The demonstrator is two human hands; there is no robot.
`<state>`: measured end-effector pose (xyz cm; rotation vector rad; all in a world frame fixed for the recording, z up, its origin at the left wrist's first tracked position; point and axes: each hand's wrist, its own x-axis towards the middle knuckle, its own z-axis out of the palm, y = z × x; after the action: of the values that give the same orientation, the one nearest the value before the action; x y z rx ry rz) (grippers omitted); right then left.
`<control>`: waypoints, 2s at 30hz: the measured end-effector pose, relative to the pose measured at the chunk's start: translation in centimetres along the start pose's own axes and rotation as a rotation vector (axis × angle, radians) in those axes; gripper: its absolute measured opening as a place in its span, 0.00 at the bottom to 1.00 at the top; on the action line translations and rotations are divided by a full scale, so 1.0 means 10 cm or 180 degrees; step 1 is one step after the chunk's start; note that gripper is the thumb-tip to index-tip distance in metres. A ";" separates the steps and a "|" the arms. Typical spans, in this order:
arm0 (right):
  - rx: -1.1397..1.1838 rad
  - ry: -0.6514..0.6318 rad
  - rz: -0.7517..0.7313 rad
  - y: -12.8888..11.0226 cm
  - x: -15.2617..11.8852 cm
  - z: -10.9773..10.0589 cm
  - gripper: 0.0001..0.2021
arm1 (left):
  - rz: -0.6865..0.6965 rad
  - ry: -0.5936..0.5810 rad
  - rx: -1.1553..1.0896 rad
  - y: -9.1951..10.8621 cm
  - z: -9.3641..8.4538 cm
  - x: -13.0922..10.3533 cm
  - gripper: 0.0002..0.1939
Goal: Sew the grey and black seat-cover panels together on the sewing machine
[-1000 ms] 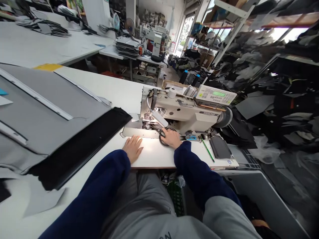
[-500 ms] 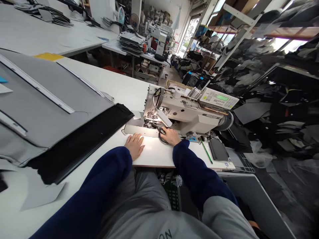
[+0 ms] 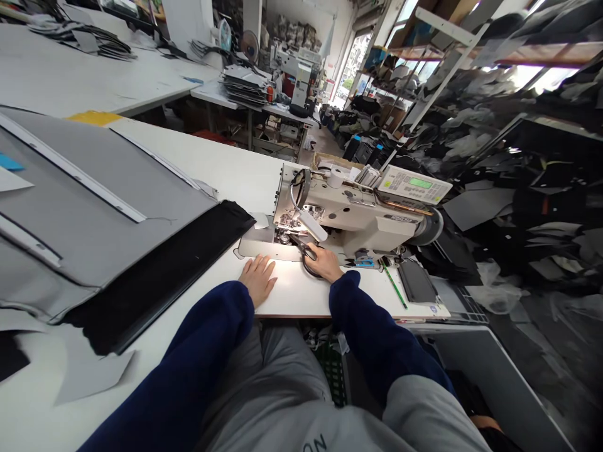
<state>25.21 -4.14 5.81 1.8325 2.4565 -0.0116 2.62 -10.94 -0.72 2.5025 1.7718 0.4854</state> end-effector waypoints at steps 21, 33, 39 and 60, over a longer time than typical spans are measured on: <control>-0.0438 -0.0213 -0.0065 0.09 -0.08 -0.13 0.21 | 0.0039 -0.0034 -0.0024 -0.03 -0.02 0.00 0.23; -0.0450 -0.0244 -0.0074 0.07 -0.04 -0.13 0.21 | 0.0039 0.0015 -0.0138 -0.04 -0.01 0.00 0.23; -0.0437 -0.0256 -0.0062 0.08 -0.05 -0.12 0.22 | 0.0055 -0.0021 -0.0085 -0.04 -0.02 0.00 0.23; -0.0474 -0.0281 -0.0198 0.17 0.02 -0.14 0.23 | 0.0046 -0.0003 -0.0094 -0.05 0.00 0.00 0.23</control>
<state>26.67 -3.40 7.25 1.6591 2.3836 0.0825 2.22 -10.75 -0.80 2.4970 1.7343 0.5073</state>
